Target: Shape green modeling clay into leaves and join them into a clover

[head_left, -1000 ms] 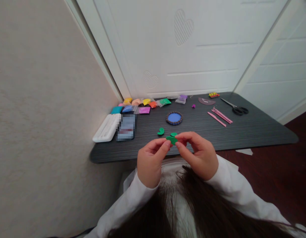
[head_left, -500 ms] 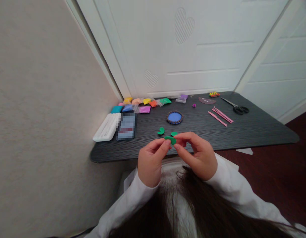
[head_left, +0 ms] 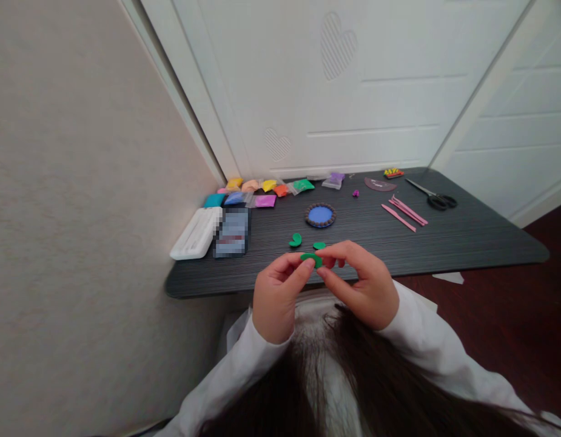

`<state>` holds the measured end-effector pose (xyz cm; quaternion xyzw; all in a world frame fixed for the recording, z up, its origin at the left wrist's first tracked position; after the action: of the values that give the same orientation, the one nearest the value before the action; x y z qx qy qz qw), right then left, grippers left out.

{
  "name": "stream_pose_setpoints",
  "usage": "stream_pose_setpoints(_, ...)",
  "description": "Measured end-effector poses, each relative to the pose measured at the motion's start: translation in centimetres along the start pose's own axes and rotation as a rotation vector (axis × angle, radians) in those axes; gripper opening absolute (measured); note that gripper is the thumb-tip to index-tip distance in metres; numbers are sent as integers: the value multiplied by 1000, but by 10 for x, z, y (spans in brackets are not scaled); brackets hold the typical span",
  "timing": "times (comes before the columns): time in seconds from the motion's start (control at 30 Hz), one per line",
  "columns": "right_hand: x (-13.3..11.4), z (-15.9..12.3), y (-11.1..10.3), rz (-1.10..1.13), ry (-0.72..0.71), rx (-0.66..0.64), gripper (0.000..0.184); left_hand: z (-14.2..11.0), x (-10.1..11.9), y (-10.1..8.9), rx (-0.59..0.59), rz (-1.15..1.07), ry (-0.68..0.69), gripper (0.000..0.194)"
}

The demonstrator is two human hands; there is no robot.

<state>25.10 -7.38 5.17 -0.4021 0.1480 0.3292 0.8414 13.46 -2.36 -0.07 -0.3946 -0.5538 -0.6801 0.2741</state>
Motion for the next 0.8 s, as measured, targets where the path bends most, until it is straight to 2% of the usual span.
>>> stream_pose_setpoints(0.17, -1, 0, 3, -29, -45, 14, 30, 0, -4, 0, -8, -26, -15, 5)
stream_pose_setpoints(0.37, -1, 0, 2, -71, -105, 52, 27, 0, -4, 6, -82, -47, -76, 5)
stream_pose_setpoints(0.6, -4, 0, 3, -79, -132, 9, 28, 2, 11, 1, -91, 193, 47, 5)
stream_pose_setpoints(0.8, -3, 0, 1, -89, -139, 6, 27, 2, 16, 2, -132, 281, 90, 5)
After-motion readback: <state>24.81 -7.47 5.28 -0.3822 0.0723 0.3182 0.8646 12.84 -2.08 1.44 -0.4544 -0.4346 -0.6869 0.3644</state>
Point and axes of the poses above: each hand's wrist, its own z-axis towards the middle knuckle, its own y-axis out of the palm, x = y × z, the point moved 7 cm from there along z, towards the middle knuckle, and after that the axes turned 15 degrees about -z, right-handed, at the moved point
